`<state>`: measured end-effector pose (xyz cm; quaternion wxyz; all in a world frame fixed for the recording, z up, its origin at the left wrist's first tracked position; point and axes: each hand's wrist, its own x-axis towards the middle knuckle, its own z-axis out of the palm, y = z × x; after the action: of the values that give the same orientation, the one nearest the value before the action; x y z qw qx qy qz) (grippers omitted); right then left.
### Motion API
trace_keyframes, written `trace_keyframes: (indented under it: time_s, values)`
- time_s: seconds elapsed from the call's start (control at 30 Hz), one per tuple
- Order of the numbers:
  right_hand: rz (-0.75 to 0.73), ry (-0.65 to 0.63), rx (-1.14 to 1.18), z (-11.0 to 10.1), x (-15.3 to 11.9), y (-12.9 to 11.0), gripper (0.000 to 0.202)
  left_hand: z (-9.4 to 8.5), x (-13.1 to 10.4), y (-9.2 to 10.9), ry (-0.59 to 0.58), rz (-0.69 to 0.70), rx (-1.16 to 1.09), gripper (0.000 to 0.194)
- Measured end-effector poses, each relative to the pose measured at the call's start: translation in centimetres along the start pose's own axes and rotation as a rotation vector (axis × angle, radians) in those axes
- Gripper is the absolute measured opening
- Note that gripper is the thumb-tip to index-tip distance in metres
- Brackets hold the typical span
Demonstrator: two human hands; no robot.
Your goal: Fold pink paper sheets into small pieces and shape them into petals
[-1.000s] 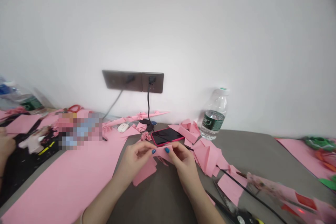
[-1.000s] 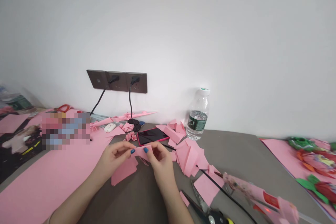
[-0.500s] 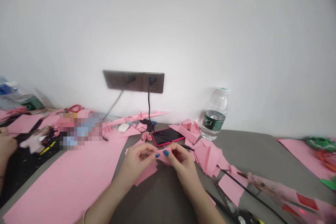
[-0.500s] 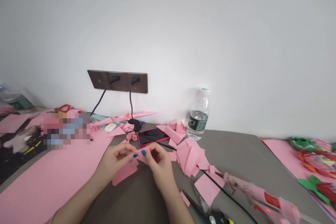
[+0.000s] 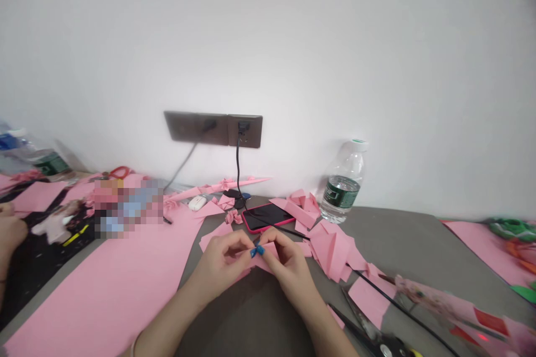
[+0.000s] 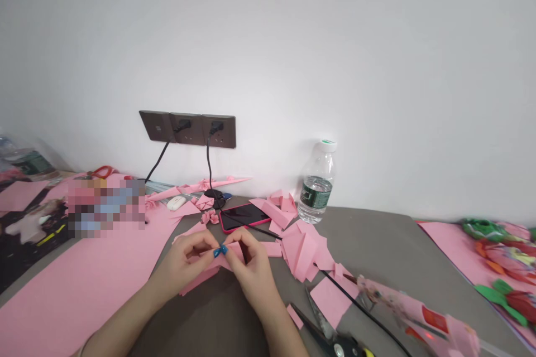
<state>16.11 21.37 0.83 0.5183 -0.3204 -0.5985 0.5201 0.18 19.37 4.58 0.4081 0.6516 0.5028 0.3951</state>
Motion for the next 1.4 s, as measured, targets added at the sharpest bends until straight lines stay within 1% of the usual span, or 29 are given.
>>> trace_keyframes:
  time_s: [0.2, 0.37, 0.5, 0.57, 0.67, 0.73, 0.8, 0.9, 0.97, 1.07, 1.13, 1.2, 1.3, 1.4]
  values:
    - [0.017, -0.008, 0.026, 0.0, -0.3, 0.3, 0.016, -0.1, -0.2, -0.2, -0.065, 0.028, 0.011, 0.018]
    - [0.011, 0.044, 0.139, -0.1, -0.1, 0.4, 0.018, -0.2, -0.2, -0.4, -0.07, 0.028, 0.001, 0.018]
    - [0.046, 0.059, 0.151, -0.2, -0.1, 0.6, 0.019, -0.2, -0.2, -0.2, -0.067, 0.026, -0.032, 0.019]
    - [0.057, 0.097, 0.136, -0.3, -0.1, 0.7, 0.02, -0.2, -0.1, -0.4, -0.042, 0.036, -0.03, 0.019]
    - [0.064, 0.153, 0.122, -0.2, 0.0, 0.5, 0.023, -0.4, 0.1, -1.0, 0.05, 0.05, -0.055, 0.019]
    - [0.078, 0.138, 0.128, 0.0, 0.1, 0.3, 0.025, -0.5, 0.3, -1.5, 0.119, 0.055, -0.113, 0.017]
    - [0.085, 0.127, 0.134, 0.2, 0.2, 0.0, 0.028, -0.6, 0.4, -1.8, 0.154, 0.061, -0.159, 0.016]
    - [0.059, 0.173, 0.123, 0.3, 0.3, -0.2, 0.032, -0.6, 0.5, -2.0, 0.159, 0.06, -0.158, 0.012]
    - [0.053, 0.18, 0.11, 0.3, 0.2, -0.2, 0.031, -0.6, 0.5, -2.1, 0.169, 0.075, -0.132, 0.011]
    - [0.041, 0.138, 0.07, 0.4, 0.0, 0.0, 0.027, -0.7, 0.4, -2.2, 0.211, 0.155, -0.081, 0.013]
    - [0.007, 0.105, 0.021, 0.5, -0.1, 0.0, 0.023, -0.8, 0.3, -2.3, 0.237, 0.213, -0.055, 0.009]
    - [-0.037, 0.084, -0.025, 0.5, -0.3, 0.1, 0.017, -0.9, 0.3, -2.3, 0.248, 0.245, -0.038, 0.01]
    - [-0.08, 0.06, -0.047, 0.6, -0.3, 0.0, 0.011, -0.9, 0.3, -2.2, 0.244, 0.23, -0.051, 0.012]
    - [-0.099, 0.053, -0.043, 0.5, -0.2, -0.1, 0.011, -0.8, 0.2, -1.7, 0.235, 0.199, -0.074, 0.008]
